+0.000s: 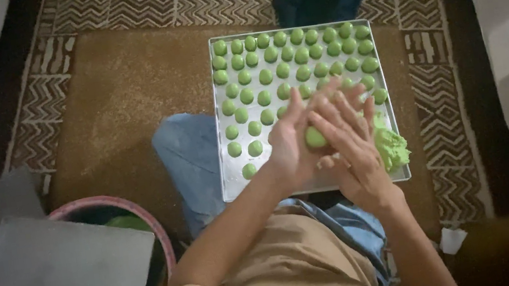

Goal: Rolling small pieces of green dough into balls and placing them on a tray.

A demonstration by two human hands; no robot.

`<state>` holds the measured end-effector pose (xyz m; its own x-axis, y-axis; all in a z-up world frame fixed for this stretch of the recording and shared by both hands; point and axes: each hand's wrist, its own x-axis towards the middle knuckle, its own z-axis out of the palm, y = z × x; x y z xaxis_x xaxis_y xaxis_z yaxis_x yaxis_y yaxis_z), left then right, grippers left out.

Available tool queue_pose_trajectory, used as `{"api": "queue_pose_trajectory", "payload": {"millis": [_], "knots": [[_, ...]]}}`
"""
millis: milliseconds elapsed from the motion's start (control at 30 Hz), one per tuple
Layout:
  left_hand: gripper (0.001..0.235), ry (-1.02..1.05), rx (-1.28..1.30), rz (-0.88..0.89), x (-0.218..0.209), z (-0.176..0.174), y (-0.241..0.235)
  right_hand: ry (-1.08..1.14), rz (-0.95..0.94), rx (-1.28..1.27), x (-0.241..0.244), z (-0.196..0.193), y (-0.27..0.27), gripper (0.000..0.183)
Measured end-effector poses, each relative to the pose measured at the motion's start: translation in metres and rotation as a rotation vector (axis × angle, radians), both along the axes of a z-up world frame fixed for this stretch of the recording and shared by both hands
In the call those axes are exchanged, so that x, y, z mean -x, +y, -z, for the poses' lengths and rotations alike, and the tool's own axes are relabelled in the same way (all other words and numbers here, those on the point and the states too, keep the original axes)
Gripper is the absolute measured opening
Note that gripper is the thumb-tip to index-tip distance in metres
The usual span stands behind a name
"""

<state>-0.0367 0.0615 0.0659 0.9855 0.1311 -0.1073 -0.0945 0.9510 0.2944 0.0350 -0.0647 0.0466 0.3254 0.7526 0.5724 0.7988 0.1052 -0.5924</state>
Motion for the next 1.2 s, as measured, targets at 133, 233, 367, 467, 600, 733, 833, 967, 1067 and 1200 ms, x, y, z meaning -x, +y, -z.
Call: {"api": "queue_pose_trajectory", "payload": {"millis": [133, 233, 367, 467, 600, 733, 833, 967, 1067, 1200], "knots": [[0.052, -0.003, 0.164, -0.008, -0.008, 0.022, -0.023, -0.046, 0.033, 0.009, 0.01, -0.014, 0.002, 0.058], [0.041, 0.063, 0.121, -0.001, -0.003, 0.011, -0.024, -0.059, 0.074, -0.013, 0.012, -0.007, 0.005, 0.056], [0.055, 0.007, -0.112, -0.112, 0.005, 0.01, -0.001, -0.054, 0.195, -0.065, 0.01, 0.009, -0.014, 0.046], [0.066, 0.002, -0.362, -0.181, 0.009, 0.027, 0.03, 0.043, 0.199, 0.046, 0.015, 0.006, -0.024, 0.05], [0.058, -0.021, -0.487, -0.314, 0.022, 0.018, 0.052, 0.286, 0.156, 0.226, 0.028, 0.034, -0.026, 0.051], [0.053, -0.041, -0.518, -0.303, 0.026, 0.014, 0.049, 0.199, 0.052, 0.224, 0.043, 0.041, -0.012, 0.025], [0.051, -0.06, -0.567, -0.298, 0.023, 0.017, 0.044, -0.018, 0.056, 0.192, 0.046, 0.054, -0.007, 0.011], [0.05, -0.016, -0.64, -0.275, 0.014, 0.023, 0.032, 0.016, -0.029, 0.301, 0.05, 0.03, -0.008, 0.021], [0.048, -0.013, -0.669, -0.225, 0.006, 0.028, 0.021, 0.043, 0.019, 0.221, 0.037, 0.019, -0.024, 0.023], [0.043, -0.023, -0.754, -0.188, -0.003, 0.027, -0.006, -0.087, 0.41, 0.193, -0.001, 0.001, -0.069, 0.03]]}}
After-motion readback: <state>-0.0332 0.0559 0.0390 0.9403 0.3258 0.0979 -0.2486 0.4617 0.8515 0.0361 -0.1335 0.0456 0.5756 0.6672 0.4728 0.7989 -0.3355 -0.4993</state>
